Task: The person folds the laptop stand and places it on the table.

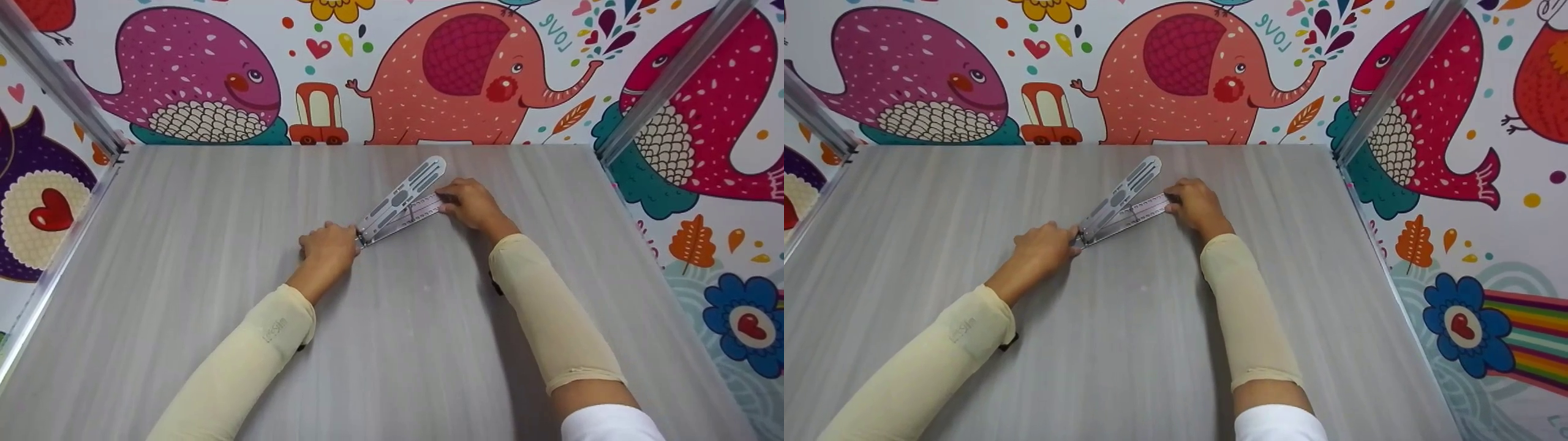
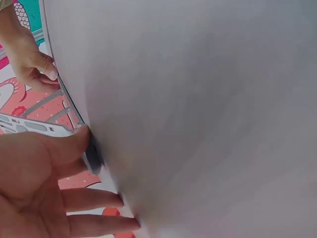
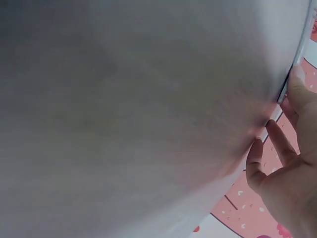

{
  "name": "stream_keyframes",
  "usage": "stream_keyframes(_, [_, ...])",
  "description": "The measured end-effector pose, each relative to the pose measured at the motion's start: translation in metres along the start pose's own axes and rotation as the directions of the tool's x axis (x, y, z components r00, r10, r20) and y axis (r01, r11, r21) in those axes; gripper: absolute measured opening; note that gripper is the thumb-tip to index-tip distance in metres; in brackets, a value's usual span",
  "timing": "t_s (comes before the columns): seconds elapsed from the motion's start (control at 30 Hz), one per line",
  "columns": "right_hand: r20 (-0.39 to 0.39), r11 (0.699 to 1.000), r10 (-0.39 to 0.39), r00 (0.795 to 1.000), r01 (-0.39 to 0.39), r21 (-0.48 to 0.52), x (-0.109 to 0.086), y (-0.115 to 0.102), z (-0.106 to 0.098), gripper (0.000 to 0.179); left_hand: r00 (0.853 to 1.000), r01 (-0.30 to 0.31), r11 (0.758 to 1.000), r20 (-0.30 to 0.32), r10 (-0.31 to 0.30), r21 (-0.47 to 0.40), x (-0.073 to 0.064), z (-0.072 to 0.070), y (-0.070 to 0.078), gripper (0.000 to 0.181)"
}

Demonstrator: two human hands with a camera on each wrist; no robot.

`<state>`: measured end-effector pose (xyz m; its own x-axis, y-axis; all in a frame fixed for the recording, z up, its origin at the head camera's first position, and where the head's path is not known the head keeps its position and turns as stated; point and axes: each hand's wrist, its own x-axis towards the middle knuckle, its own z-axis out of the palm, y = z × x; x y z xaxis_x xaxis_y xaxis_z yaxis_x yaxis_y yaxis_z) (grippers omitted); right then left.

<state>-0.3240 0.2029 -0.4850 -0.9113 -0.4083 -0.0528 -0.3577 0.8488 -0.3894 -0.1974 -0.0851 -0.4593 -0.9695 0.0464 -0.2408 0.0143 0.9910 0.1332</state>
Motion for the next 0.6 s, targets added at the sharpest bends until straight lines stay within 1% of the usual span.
stream_keyframes(0.07, [-0.001, 1.000, -0.005, 1.000, 0.005, 0.001, -0.001, 0.000, 0.000, 0.047, 1.000, -0.002, 1.000, -0.012, 0.002, 0.010, 0.001, 0.000, -0.001, 0.040])
stream_keyframes(0.17, [0.012, 1.000, 0.002, 1.000, -0.002, 0.016, -0.003, -0.001, -0.001, 0.048, 1.000, 0.007, 1.000, -0.001, -0.007, 0.005, 0.004, -0.002, -0.003, 0.037])
stream_keyframes(0.3, [0.033, 0.999, 0.034, 0.999, -0.034, 0.027, -0.005, -0.004, -0.004, 0.050, 1.000, 0.016, 1.000, 0.026, -0.016, -0.005, 0.006, -0.005, -0.006, 0.042])
stream_keyframes(0.4, [0.038, 0.997, 0.064, 0.997, -0.065, 0.035, -0.006, -0.006, -0.004, 0.051, 1.000, 0.006, 1.000, 0.024, -0.006, 0.003, 0.009, -0.008, -0.008, 0.045])
stream_keyframes(0.47, [0.035, 0.995, 0.083, 0.996, -0.085, 0.051, -0.007, -0.007, -0.004, 0.051, 1.000, -0.004, 1.000, 0.021, 0.003, 0.011, 0.010, -0.009, -0.009, 0.043])
stream_keyframes(0.6, [0.026, 0.991, 0.112, 0.993, -0.114, 0.065, -0.012, -0.010, -0.003, 0.051, 0.999, -0.022, 1.000, 0.030, 0.022, 0.021, 0.015, -0.010, -0.015, 0.047])
